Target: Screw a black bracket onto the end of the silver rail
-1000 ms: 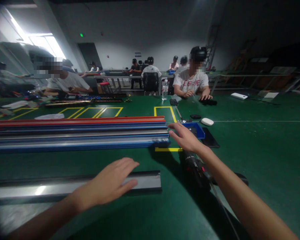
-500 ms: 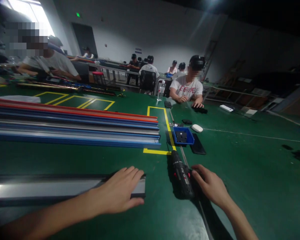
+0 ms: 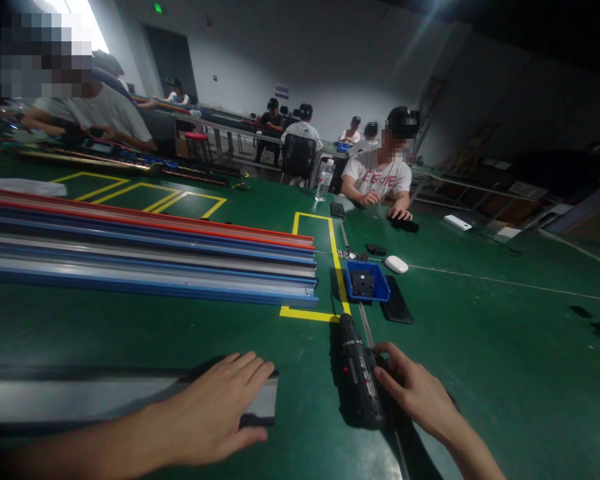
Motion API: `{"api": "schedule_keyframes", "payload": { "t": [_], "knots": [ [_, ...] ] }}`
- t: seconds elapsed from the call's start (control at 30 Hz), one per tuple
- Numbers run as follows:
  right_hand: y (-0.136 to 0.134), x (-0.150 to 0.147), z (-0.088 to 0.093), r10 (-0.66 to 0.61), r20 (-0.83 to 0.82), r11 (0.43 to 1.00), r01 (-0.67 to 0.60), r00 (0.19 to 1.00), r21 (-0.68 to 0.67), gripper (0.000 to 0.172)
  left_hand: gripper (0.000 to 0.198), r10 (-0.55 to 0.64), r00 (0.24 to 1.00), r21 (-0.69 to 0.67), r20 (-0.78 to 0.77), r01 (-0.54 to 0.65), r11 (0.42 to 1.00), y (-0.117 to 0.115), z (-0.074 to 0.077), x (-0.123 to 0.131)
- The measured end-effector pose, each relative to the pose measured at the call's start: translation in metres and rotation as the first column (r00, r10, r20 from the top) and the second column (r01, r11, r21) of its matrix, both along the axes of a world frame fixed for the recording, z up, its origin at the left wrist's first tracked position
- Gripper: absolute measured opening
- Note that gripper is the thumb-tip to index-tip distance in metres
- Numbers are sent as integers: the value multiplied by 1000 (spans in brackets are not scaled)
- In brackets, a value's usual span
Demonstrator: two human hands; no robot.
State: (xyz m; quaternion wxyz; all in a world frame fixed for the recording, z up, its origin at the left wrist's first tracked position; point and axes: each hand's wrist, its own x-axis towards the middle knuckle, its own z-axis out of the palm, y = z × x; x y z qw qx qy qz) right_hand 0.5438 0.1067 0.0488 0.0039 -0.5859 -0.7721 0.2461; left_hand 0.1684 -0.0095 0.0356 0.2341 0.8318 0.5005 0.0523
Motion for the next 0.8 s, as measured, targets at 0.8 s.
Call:
{"api": "schedule_keyframes", "payload": {
  "t": [0.8],
  "knots": [
    [-81,-30,-14,-16,85,972,-5,996,237,50,88,92,993,-131,-73,-101,986,-12,16,-95]
  ]
}}
